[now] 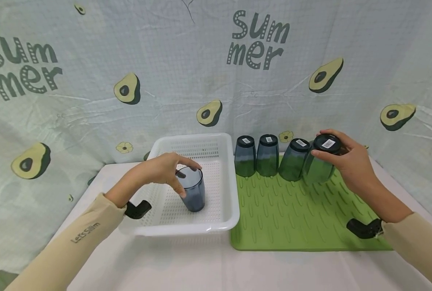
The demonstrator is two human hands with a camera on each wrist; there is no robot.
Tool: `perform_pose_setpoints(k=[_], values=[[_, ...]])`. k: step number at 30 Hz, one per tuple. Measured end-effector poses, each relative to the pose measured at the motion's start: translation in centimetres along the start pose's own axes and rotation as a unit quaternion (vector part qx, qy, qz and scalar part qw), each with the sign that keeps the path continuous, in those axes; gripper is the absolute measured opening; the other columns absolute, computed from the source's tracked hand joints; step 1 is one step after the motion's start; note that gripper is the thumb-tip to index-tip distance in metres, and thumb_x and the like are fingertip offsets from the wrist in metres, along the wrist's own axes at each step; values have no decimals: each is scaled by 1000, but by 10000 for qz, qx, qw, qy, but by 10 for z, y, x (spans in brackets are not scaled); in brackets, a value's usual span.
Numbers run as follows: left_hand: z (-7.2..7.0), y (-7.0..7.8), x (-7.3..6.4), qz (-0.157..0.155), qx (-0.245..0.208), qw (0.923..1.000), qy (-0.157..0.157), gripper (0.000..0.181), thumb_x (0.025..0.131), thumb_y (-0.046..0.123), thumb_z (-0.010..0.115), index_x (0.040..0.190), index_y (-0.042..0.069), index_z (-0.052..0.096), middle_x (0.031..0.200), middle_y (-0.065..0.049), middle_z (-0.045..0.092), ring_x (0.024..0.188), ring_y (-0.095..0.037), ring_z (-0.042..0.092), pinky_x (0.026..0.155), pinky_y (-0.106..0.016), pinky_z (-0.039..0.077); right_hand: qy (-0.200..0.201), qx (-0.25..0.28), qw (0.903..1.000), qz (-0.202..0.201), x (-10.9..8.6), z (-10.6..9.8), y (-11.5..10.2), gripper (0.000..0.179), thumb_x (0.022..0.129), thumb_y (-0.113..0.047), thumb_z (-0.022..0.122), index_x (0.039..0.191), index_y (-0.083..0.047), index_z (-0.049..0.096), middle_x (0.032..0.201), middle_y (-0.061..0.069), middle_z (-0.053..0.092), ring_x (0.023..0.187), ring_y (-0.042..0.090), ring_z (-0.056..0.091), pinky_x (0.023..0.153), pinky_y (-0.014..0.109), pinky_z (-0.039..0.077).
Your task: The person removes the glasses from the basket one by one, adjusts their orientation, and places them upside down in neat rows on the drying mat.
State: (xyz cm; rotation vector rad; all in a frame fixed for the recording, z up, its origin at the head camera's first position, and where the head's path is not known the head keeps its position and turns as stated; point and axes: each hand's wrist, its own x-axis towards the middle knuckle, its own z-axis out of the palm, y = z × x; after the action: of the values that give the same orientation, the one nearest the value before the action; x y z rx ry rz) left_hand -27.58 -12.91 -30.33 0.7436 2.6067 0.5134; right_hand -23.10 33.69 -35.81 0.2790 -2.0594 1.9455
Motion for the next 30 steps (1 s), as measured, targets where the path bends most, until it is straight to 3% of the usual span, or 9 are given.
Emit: perform_pose_setpoints(k=[4, 7, 11, 17, 21, 24, 30], values=[[0, 1, -1, 13, 2, 10000, -44, 82, 64, 20, 98, 139, 21, 64, 68, -3, 51, 58, -13, 25, 56, -28, 33, 104, -347, 9993, 52, 1, -4, 1, 58, 90, 0, 75, 143, -11, 57, 128, -7, 60, 109, 3, 61, 78, 12, 53], [0, 1, -2, 44, -18, 10000, -5, 82, 64, 20, 98, 138, 22, 65, 98, -7, 67, 61, -14, 31, 58, -29, 35, 175, -607, 9980, 35, 3, -6, 1, 57, 90, -3, 76, 143, -14, 58, 128, -8, 57, 108, 2, 61, 77, 11, 53], [1, -3, -2, 120, -69, 9999, 42, 81, 64, 21, 98, 138, 22, 65, 135, -8, 63, 66, -16, 41, 59, -29, 40, 142, -353, 9993, -41, 6, -7, 1, 56, 90, 0, 76, 142, -13, 59, 130, -6, 57, 109, 3, 61, 79, 11, 53], [1, -7, -2, 252, -131, 9996, -3, 81, 65, 21, 97, 138, 21, 65, 139, -10, 61, 73, -16, 54, 62, -29, 46, 63, -173, 9998, -52, 7, -7, 3, 56, 89, 3, 75, 141, -13, 60, 129, -6, 59, 109, 3, 62, 80, 12, 54], [1, -7, -2, 263, -234, 9994, -33, 80, 65, 20, 97, 138, 21, 65, 142, -10, 59, 95, -21, 67, 66, -29, 51, 6, -247, 9997, -28, 8, -8, 4, 56, 89, 2, 75, 141, -13, 59, 129, -6, 60, 110, 4, 61, 80, 12, 53], [1, -8, -2, 255, -296, 9992, -47, 80, 65, 20, 97, 139, 21, 65, 144, -10, 57, 106, -25, 68, 68, -30, 53, -58, -278, 9996, 16, 9, -9, 4, 56, 89, 2, 75, 141, -13, 59, 130, -7, 60, 112, 4, 60, 81, 12, 53], [0, -8, -2, 239, -312, 9992, -72, 81, 66, 19, 97, 139, 22, 64, 146, -9, 56, 103, -23, 68, 68, -30, 53, -71, -316, 9995, 58, 11, -13, 6, 57, 89, 3, 75, 142, -13, 58, 131, -8, 59, 111, 2, 61, 80, 12, 53]])
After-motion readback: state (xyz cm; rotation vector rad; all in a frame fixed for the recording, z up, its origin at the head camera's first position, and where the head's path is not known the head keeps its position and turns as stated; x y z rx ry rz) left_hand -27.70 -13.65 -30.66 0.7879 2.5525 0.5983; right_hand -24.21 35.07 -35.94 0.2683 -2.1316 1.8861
